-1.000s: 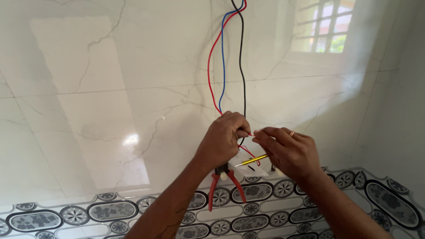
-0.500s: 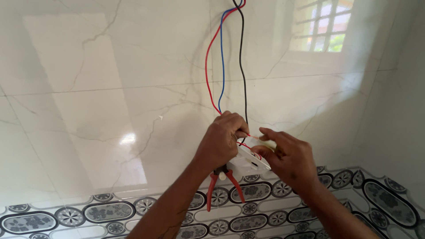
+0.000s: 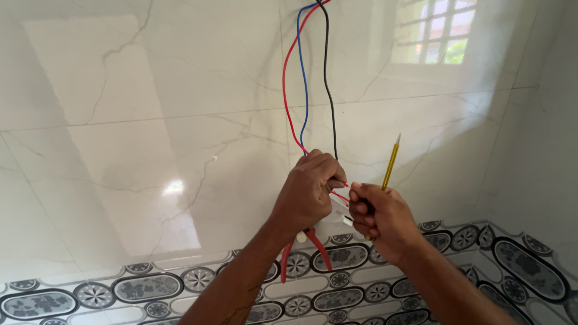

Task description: The person secures wires into the terminals of an electrical socket component using a screwdriver and then prepares to attach the faceplate.

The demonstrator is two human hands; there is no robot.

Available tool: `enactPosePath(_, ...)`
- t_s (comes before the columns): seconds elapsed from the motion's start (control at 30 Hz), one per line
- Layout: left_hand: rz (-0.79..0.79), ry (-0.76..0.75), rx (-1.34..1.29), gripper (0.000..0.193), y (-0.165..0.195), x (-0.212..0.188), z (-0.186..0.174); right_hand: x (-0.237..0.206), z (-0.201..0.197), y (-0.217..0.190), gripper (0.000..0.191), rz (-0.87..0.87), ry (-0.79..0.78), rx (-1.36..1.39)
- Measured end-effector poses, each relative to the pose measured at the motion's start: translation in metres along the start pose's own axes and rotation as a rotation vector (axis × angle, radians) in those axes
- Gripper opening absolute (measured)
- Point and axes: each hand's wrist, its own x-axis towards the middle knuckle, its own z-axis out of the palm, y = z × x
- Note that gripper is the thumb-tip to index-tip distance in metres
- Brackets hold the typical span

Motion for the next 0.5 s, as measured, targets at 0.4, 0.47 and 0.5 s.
enactPosePath(0.4, -0.103, -0.095, -0.042, 0.007, -0.01, 0.006, -0.003, -0.011, -0.021, -0.031, 0.018, -1.539, 0.163, -1.181)
enactPosePath(0.47, -0.11, -0.117, -0.072, 0.006, -0.008, 0.008, -0.003, -0.009, -0.023, -0.03, 0.014, -1.57, 0.131, -1.224)
enactPosePath(0.5, -0.106, -0.128, -0.088, 0.006, -0.006, 0.008, -0.003, -0.008, -0.023, -0.028, 0.01, -1.474, 0.128, -1.164)
